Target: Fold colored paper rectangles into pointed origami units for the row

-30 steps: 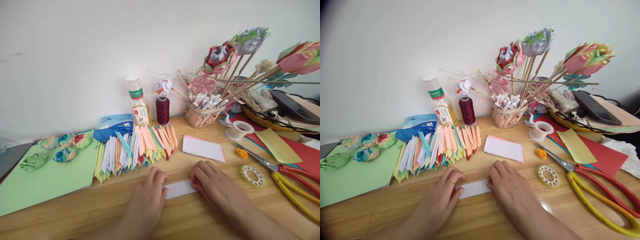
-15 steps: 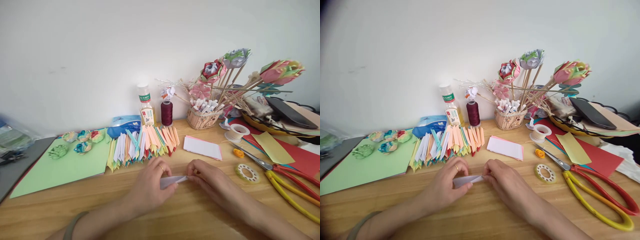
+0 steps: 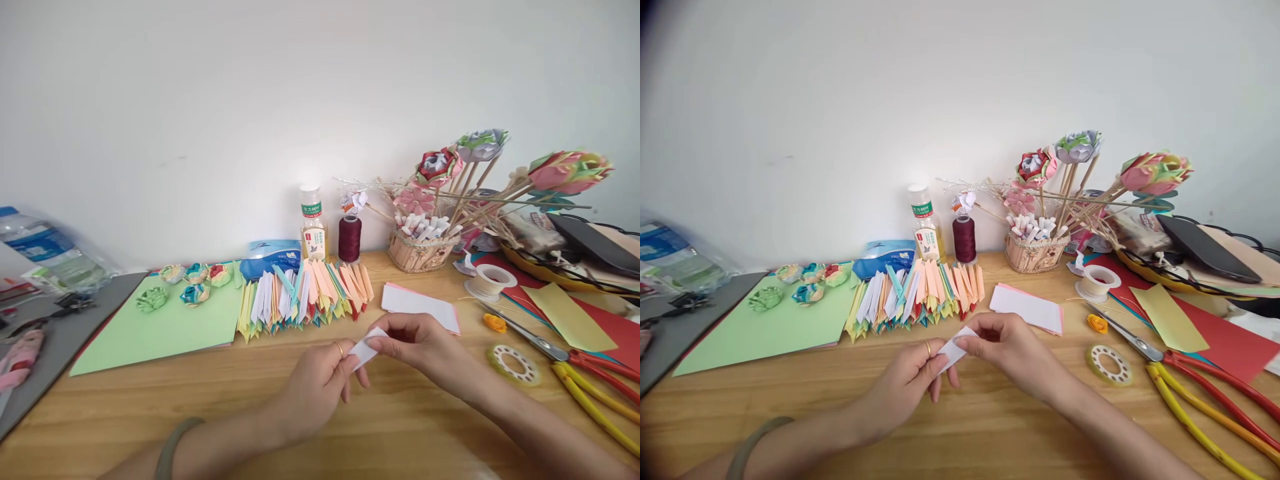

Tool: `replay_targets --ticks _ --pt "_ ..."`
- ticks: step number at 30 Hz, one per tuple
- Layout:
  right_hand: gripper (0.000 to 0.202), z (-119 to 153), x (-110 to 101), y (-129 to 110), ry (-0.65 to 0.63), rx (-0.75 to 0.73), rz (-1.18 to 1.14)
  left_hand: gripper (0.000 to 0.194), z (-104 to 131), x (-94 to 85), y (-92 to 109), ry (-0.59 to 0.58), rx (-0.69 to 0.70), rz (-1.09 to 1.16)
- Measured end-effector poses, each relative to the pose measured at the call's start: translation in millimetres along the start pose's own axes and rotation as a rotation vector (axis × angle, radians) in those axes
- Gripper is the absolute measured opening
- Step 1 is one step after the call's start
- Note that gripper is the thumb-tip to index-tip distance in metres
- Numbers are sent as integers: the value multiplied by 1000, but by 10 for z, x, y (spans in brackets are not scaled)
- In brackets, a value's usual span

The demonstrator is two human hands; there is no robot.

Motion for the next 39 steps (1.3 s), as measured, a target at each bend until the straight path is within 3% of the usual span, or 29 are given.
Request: replay_targets --ticks 6,15,20,25,33,39 --pt "34 60 -41 -2 170 -39 -48 40 9 34 5 9 -49 35" --pt "41 95 -89 -67 268 -20 -8 35 -41 10 -8 10 -98 158" --pt "40 107 -288 -52 376 23 68 27 -125 -179 -93 193 -106 381" --pt "43 96 -394 -30 392 20 110 19 -117 -373 -32 375 40 433" --pt "42 112 -409 -33 422 -27 161 12 -71 -403 24 379 79 455" --pt "41 115 -407 -41 418 -25 141 12 -11 -417 26 440 25 467"
Point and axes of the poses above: each hand's wrist, its own z-axis away from the middle knuckle, its own x-axis out of the palm, y = z × x, the point moved 4 cm from there along -z, towards the middle knuckle, and after that the axes turned 7 degrees about -x, right-handed, at the moved point
